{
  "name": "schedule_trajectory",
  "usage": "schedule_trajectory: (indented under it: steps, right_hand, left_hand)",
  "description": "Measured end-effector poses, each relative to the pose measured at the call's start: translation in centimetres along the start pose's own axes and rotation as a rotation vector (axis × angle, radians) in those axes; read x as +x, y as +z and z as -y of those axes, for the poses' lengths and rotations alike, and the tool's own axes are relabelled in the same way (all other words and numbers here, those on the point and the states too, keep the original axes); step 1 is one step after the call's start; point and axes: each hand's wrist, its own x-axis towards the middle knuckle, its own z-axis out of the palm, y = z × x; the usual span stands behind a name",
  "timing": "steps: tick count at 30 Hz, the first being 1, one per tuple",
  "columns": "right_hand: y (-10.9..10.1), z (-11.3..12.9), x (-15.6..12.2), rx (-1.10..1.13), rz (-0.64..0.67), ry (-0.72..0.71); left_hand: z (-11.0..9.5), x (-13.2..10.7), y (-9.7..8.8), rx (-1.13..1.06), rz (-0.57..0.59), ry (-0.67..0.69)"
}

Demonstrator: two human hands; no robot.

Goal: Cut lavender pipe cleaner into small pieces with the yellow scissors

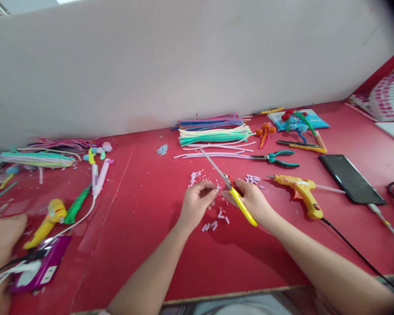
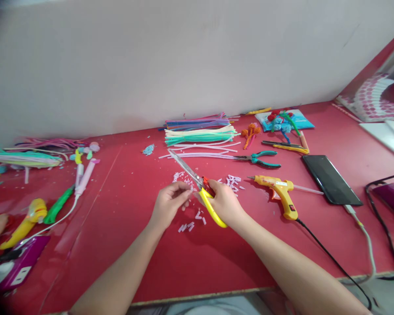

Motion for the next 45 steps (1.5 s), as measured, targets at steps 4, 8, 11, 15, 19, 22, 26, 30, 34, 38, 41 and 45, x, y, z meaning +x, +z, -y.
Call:
schedule_trajectory:
  steps: [4,8,11,15,19,22,26,30,34,38,41,45]
  right_hand:
    - [-0.1,0.2,0.0,0.246,0.064,0.022]
    - [-0.8,0.2,-0.1,0.265,-0.025,0.047]
    - [-1.3,0.1,0.0,0.271,-0.038,0.061]
    - [-1.0,-0.1,0.2,0.207,0.075,0.093]
    - [-0.5,-0.3,0.4,0.107,0.062,0.078]
    - [-1.4,-0.7,0.5,0.091,-0.010,0.077]
    - [-3.0,-0.9,0.7,0.142,-0.006,0.156]
    - [-2.4,-0.7,0.6,0.132,0.082,0.174]
    - [-0.8,-0.6,0.3,0.076,0.091,0.049]
    - [-0.5,-0.5,0.2,0.061,0.118,0.035]
    - [-0.7,-0.3,0.3,0.039,0.125,0.027]
    - [-2.3,-0.9,0.7,-0.068,0.052,0.068]
  left_hand:
    - [-0.3,-0.5,0.6,0.280,0.113,0.133]
    - [-0.2,-0.5,0.9,0.422,0.137,0.217]
    - [0.0,-0.4,0.7,0.426,0.129,0.188]
    - [0.2,-0.4,0.7,0.413,0.157,0.161]
    - [0.3,-0.5,0.9,0.369,0.155,0.137]
    - [0.3,-0.4,0.7,0.318,0.146,0.112]
    - [0.2,-0.2,0.3,0.261,0.128,0.080]
    - [0.4,-0.2,0.5,0.261,0.150,0.073]
    - [0.7,-0.3,0.9,0.287,0.129,0.095]
    - [0.6,-0.4,1.1,0.334,0.133,0.135]
    - [0.2,-0.5,1.0,0.366,0.149,0.164]
    - [-0.3,-0.4,0.5,0.363,0.148,0.180]
